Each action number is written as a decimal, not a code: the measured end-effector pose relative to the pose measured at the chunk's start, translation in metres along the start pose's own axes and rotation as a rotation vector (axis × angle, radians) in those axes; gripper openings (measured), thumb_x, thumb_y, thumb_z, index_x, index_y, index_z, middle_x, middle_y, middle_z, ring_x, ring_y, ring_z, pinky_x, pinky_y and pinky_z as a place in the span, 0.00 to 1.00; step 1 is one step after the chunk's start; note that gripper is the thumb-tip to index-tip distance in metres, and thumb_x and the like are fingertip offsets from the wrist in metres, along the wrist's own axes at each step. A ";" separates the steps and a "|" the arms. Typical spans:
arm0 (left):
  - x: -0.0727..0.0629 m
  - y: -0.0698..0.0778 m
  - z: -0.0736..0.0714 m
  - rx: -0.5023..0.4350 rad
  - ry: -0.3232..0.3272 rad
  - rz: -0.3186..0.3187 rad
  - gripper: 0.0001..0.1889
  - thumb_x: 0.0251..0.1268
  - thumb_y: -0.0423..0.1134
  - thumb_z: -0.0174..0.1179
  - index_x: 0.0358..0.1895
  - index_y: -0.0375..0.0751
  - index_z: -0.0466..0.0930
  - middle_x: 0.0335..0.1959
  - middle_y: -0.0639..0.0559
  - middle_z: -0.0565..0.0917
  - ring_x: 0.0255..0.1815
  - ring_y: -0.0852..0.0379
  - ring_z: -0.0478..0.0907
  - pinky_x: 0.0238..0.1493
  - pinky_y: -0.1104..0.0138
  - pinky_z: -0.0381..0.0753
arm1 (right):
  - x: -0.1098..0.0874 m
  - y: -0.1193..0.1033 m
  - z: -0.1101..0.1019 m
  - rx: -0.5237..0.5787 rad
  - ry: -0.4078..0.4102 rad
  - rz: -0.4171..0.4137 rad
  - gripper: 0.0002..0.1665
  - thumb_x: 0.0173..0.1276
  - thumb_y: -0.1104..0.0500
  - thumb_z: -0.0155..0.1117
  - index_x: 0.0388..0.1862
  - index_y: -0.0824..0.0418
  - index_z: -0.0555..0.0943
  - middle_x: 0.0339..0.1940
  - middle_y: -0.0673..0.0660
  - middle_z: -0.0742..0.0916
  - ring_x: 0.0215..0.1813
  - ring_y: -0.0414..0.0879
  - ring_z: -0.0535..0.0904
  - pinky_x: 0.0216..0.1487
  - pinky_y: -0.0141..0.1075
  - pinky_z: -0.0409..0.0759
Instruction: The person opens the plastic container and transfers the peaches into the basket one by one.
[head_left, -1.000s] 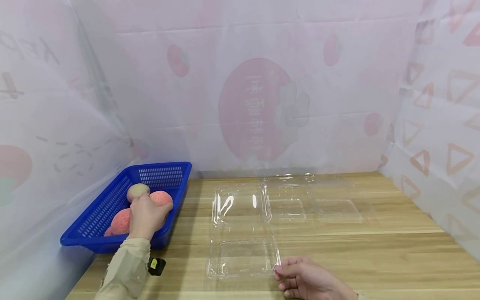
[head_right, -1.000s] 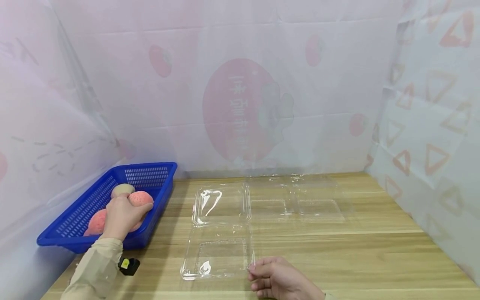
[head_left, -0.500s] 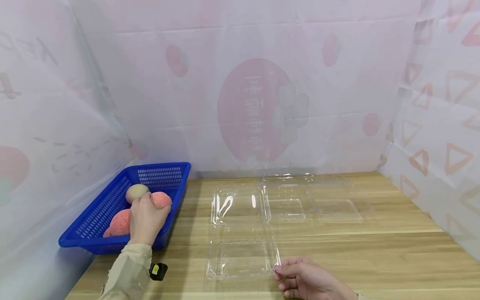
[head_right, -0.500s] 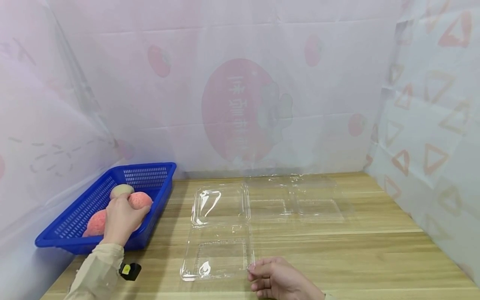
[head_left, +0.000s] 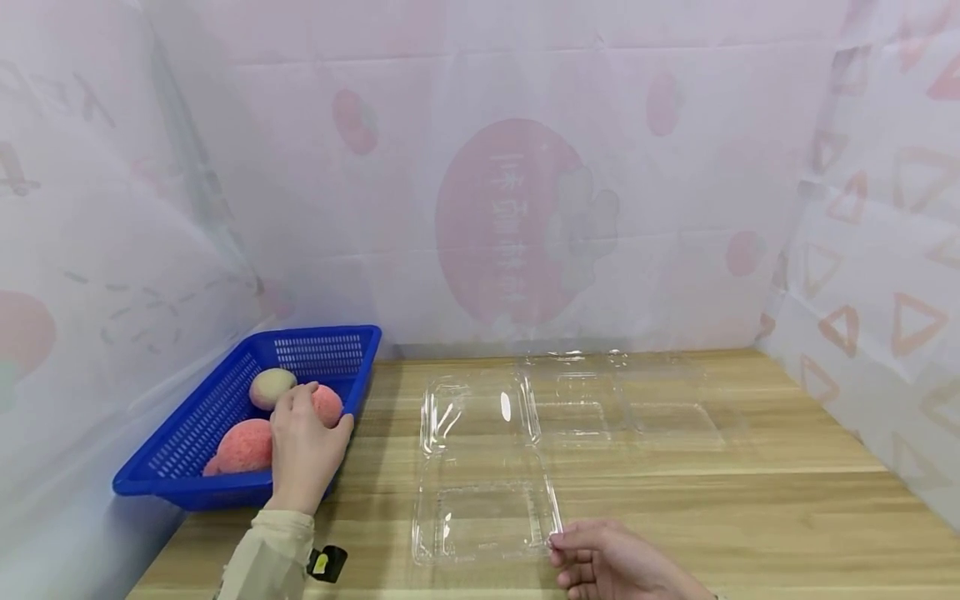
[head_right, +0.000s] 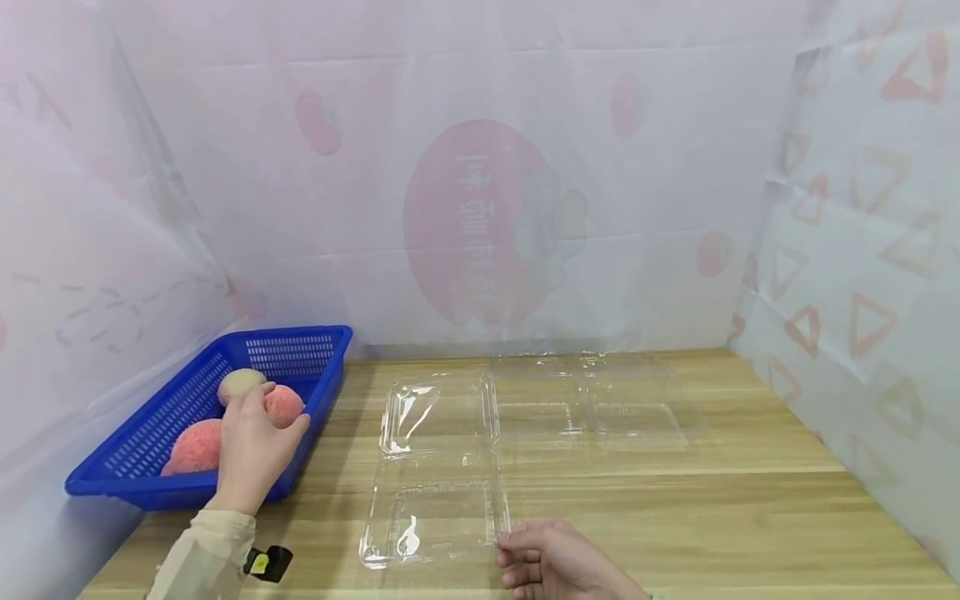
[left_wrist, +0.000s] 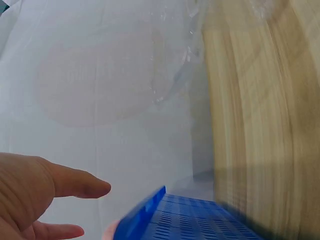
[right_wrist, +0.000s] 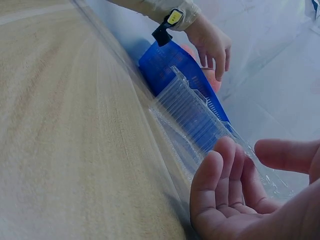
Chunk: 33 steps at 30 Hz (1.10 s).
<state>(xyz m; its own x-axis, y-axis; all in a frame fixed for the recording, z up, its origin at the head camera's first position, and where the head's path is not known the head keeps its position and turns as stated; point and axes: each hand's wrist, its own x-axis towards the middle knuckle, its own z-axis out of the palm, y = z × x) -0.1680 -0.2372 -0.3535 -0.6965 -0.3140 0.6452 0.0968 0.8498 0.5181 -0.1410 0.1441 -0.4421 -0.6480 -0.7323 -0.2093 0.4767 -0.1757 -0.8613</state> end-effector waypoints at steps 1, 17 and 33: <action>0.000 0.002 0.000 -0.011 0.012 0.012 0.30 0.49 0.28 0.71 0.56 0.19 0.71 0.56 0.24 0.70 0.59 0.26 0.64 0.61 0.39 0.62 | 0.000 0.000 0.000 0.001 0.002 -0.001 0.08 0.73 0.60 0.59 0.41 0.63 0.81 0.35 0.51 0.84 0.35 0.41 0.81 0.41 0.32 0.81; -0.009 0.028 0.002 -0.151 0.068 0.116 0.21 0.52 0.27 0.71 0.51 0.26 0.79 0.58 0.30 0.74 0.62 0.31 0.65 0.60 0.39 0.64 | 0.001 0.000 -0.001 0.008 0.034 0.017 0.09 0.73 0.58 0.59 0.42 0.63 0.81 0.35 0.51 0.85 0.35 0.40 0.81 0.40 0.31 0.81; -0.024 0.036 0.019 -0.205 -0.004 0.208 0.19 0.52 0.29 0.72 0.49 0.28 0.80 0.57 0.35 0.76 0.60 0.36 0.71 0.61 0.43 0.68 | 0.001 -0.001 -0.007 0.026 0.075 -0.011 0.13 0.75 0.54 0.57 0.44 0.64 0.79 0.36 0.52 0.83 0.37 0.41 0.79 0.43 0.33 0.79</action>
<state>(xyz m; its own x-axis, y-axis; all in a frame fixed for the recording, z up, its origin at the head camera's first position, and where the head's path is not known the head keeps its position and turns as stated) -0.1610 -0.1909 -0.3608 -0.6495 -0.1404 0.7473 0.3789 0.7923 0.4782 -0.1461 0.1476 -0.4448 -0.6954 -0.6792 -0.2346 0.4836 -0.2009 -0.8519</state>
